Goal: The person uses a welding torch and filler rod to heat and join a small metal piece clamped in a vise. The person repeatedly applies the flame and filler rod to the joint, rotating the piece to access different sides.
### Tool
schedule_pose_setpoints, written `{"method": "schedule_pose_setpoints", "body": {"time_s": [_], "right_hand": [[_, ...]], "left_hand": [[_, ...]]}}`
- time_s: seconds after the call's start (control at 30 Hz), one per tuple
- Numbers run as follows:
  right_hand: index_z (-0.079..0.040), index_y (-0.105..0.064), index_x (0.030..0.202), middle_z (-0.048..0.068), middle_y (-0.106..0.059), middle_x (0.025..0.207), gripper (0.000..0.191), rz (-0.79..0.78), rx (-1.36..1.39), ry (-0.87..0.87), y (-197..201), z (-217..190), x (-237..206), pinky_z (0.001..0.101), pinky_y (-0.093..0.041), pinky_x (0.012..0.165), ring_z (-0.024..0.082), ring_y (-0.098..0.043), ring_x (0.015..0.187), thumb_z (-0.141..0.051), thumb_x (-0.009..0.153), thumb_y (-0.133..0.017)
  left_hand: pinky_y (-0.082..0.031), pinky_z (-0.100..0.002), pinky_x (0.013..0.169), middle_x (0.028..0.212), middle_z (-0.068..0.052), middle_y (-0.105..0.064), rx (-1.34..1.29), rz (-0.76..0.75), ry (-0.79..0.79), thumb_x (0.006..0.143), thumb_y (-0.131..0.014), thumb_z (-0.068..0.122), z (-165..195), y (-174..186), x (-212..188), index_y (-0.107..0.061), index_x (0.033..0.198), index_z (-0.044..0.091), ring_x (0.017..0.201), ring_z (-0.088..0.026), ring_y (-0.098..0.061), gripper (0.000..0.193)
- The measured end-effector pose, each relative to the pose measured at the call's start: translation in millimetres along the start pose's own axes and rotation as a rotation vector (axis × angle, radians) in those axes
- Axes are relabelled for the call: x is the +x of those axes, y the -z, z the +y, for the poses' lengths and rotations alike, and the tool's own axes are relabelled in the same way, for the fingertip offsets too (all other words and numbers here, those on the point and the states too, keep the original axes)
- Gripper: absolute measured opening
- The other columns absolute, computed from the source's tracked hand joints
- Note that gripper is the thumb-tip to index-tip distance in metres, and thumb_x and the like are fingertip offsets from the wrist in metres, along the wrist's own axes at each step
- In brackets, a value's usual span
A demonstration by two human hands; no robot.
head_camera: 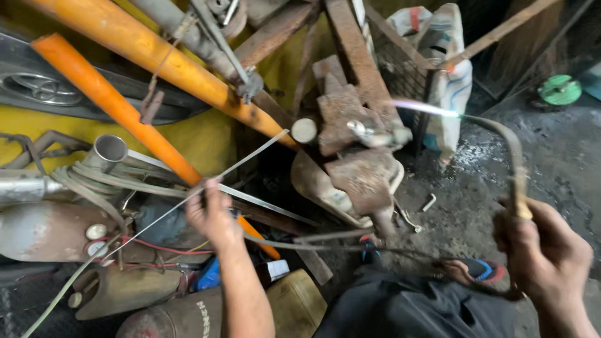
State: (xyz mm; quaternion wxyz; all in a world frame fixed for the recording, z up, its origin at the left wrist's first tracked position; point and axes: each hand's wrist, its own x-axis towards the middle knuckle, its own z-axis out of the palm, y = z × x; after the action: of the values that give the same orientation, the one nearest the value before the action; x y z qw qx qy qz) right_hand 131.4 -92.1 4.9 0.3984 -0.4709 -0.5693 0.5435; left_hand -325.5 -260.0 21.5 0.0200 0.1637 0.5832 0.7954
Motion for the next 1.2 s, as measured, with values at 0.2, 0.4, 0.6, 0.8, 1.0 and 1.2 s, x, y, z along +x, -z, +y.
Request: {"method": "schedule_pose_setpoints", "body": {"time_s": [0.2, 0.4, 0.6, 0.8, 1.0, 1.2], "right_hand": [[0.012, -0.056, 0.130, 0.013, -0.063, 0.090, 0.037, -0.007, 0.085, 0.032, 5.9, 19.9, -9.1, 0.0303, -0.049, 0.072, 0.016, -0.058, 0.076, -0.020, 0.113, -0.055], [0.011, -0.056, 0.133, 0.014, -0.063, 0.091, 0.039, 0.003, 0.094, 0.043, 1.1, 12.0, -21.6, 0.0312, -0.048, 0.070, 0.017, -0.058, 0.076, -0.021, 0.112, -0.053], [0.013, -0.058, 0.127, 0.013, -0.062, 0.084, 0.034, 0.045, -0.015, 0.065, -5.7, -14.1, -27.5, 0.0310, -0.048, 0.068, 0.016, -0.057, 0.072, -0.018, 0.113, -0.055], [0.011, -0.060, 0.133, 0.011, -0.064, 0.086, 0.036, 0.080, -0.064, 0.066, -18.5, -23.8, -37.0, 0.0288, -0.048, 0.062, 0.015, -0.058, 0.070, -0.016, 0.110, -0.056], [0.006, -0.061, 0.132, 0.007, -0.067, 0.091, 0.038, 0.001, -0.001, 0.005, -35.5, -16.9, -44.2, 0.0260, -0.050, 0.064, 0.010, -0.060, 0.074, -0.017, 0.103, -0.056], [0.005, -0.062, 0.129, 0.003, -0.066, 0.087, 0.037, -0.035, -0.033, -0.055, -57.0, -12.9, -42.6, 0.0246, -0.048, 0.064, 0.009, -0.057, 0.072, -0.018, 0.100, -0.058]], "left_hand": [[-0.031, -0.019, 0.047, 0.092, -0.009, -0.074, 0.057, 0.030, 0.186, 0.095, -0.075, 0.009, -79.5, 18.2, 16.1, -0.068, 0.098, 0.004, 0.053, -0.004, -0.042, 0.009], [-0.038, -0.021, 0.050, 0.091, -0.008, -0.074, -0.011, 0.008, 0.257, 0.094, -0.074, 0.012, -102.4, 15.9, 21.2, -0.069, 0.100, 0.006, 0.056, -0.006, -0.050, 0.010], [-0.039, -0.022, 0.049, 0.091, -0.010, -0.075, 0.043, 0.031, 0.268, 0.094, -0.075, 0.011, -89.3, 22.3, 19.4, -0.069, 0.100, 0.003, 0.054, -0.007, -0.047, 0.012], [-0.036, -0.024, 0.054, 0.081, -0.005, -0.063, -0.086, -0.087, 0.170, 0.101, -0.074, 0.009, -52.9, 0.9, 3.6, -0.068, 0.102, -0.001, 0.059, -0.007, -0.044, 0.011], [-0.038, -0.026, 0.062, 0.097, -0.013, -0.065, -0.222, -0.310, -0.157, 0.103, -0.067, 0.008, 25.1, -21.4, -34.7, -0.059, 0.111, 0.001, 0.067, -0.009, -0.048, 0.013], [-0.049, -0.021, 0.057, 0.095, -0.018, -0.068, -0.055, -0.335, -0.537, 0.098, -0.071, 0.009, 55.3, -33.2, -67.6, -0.060, 0.113, 0.001, 0.067, -0.012, -0.061, 0.020]]}}
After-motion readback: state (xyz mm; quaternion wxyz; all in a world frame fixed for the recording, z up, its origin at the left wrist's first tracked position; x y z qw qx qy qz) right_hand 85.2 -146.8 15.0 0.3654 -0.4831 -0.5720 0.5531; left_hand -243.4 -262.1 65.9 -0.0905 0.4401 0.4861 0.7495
